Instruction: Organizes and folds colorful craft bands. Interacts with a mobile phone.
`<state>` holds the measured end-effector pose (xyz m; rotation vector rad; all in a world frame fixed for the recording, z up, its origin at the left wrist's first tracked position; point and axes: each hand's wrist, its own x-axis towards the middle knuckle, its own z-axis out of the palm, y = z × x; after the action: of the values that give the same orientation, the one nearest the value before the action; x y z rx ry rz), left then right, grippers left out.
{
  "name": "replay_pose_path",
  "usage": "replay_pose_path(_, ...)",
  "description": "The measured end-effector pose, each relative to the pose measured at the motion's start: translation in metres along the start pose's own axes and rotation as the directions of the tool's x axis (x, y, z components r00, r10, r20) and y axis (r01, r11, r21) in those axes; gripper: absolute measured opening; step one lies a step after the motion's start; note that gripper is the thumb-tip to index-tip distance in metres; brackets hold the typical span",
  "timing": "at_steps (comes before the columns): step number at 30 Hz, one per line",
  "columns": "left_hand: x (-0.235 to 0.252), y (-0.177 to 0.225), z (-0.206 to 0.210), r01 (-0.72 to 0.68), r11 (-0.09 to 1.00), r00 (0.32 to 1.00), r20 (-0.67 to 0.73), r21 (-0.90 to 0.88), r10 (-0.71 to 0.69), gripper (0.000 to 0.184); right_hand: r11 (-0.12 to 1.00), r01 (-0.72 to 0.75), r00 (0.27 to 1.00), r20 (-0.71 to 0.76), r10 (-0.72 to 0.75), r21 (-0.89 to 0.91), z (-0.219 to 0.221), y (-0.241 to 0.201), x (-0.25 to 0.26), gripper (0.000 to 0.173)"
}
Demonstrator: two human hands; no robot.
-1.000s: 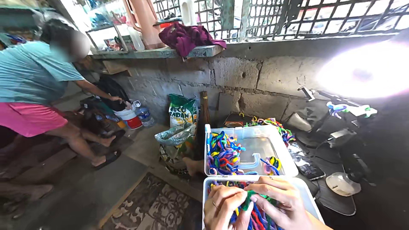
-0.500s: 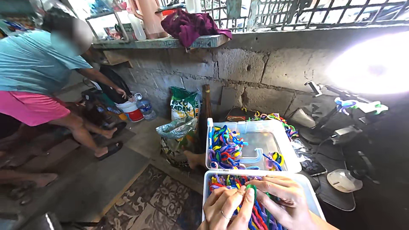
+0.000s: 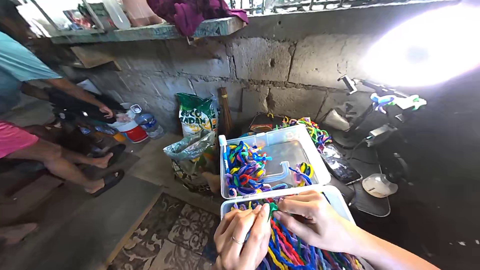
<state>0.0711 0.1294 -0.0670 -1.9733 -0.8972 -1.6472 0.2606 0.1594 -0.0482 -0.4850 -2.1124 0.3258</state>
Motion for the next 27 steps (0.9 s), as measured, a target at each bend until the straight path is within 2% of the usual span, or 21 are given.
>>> replay_pose_path(4, -0.007, 0.007, -0.004, -0.07, 0.998, 0.995, 0.07, 0.004, 0.069, 0.006, 0.993, -0.016, 1.0, -0.019, 0.014, -0.116, 0.0, -0.004, 0.001, 0.026)
replay_pose_path(8, -0.004, 0.004, 0.001, 0.051, 0.994, 0.996, 0.074, -0.095, -0.044, 0.009, 0.99, 0.046, 0.999, -0.001, -0.046, -0.132, -0.019, 0.004, 0.0, 0.028)
replay_pose_path(10, -0.004, 0.002, 0.003, 0.107, 0.988, 0.989, 0.113, -0.114, -0.094, 0.016, 0.989, -0.001, 0.995, -0.103, -0.015, -0.149, -0.039, 0.011, 0.0, 0.027)
replay_pose_path(12, -0.005, -0.002, 0.006, 0.143, 0.982, 0.983, 0.133, -0.126, -0.126, 0.022, 0.98, -0.118, 0.968, -0.239, 0.078, -0.161, -0.066, 0.025, 0.001, 0.021)
replay_pose_path(14, -0.006, -0.006, 0.008, 0.187, 0.972, 0.974, 0.158, -0.145, -0.164, 0.023, 0.941, -0.292, 0.907, -0.362, 0.215, -0.173, -0.094, 0.052, 0.004, 0.019)
replay_pose_path(17, -0.006, -0.009, 0.011, 0.232, 0.96, 0.96, 0.195, -0.154, -0.201, 0.022, 0.821, -0.556, 0.747, -0.511, 0.426, -0.13, -0.124, 0.111, 0.009, 0.024)
replay_pose_path(19, -0.005, -0.01, 0.011, 0.235, 0.959, 0.956, 0.213, -0.16, -0.199, 0.022, 0.729, -0.675, 0.655, -0.552, 0.516, -0.119, -0.133, 0.158, -0.001, 0.027)
replay_pose_path(22, -0.007, -0.01, 0.013, 0.229, 0.959, 0.954, 0.233, -0.166, -0.187, 0.019, 0.566, -0.805, 0.564, -0.521, 0.64, -0.177, -0.131, 0.219, -0.025, 0.031)
replay_pose_path(25, -0.009, -0.011, 0.011, 0.222, 0.963, 0.948, 0.263, -0.15, -0.178, 0.018, 0.394, -0.884, 0.468, -0.435, 0.769, -0.252, -0.12, 0.249, -0.041, 0.044)
replay_pose_path(27, -0.009, -0.015, 0.011, 0.227, 0.962, 0.945, 0.273, -0.149, -0.181, 0.019, 0.404, -0.877, 0.481, -0.46, 0.747, -0.261, -0.116, 0.255, -0.041, 0.044)
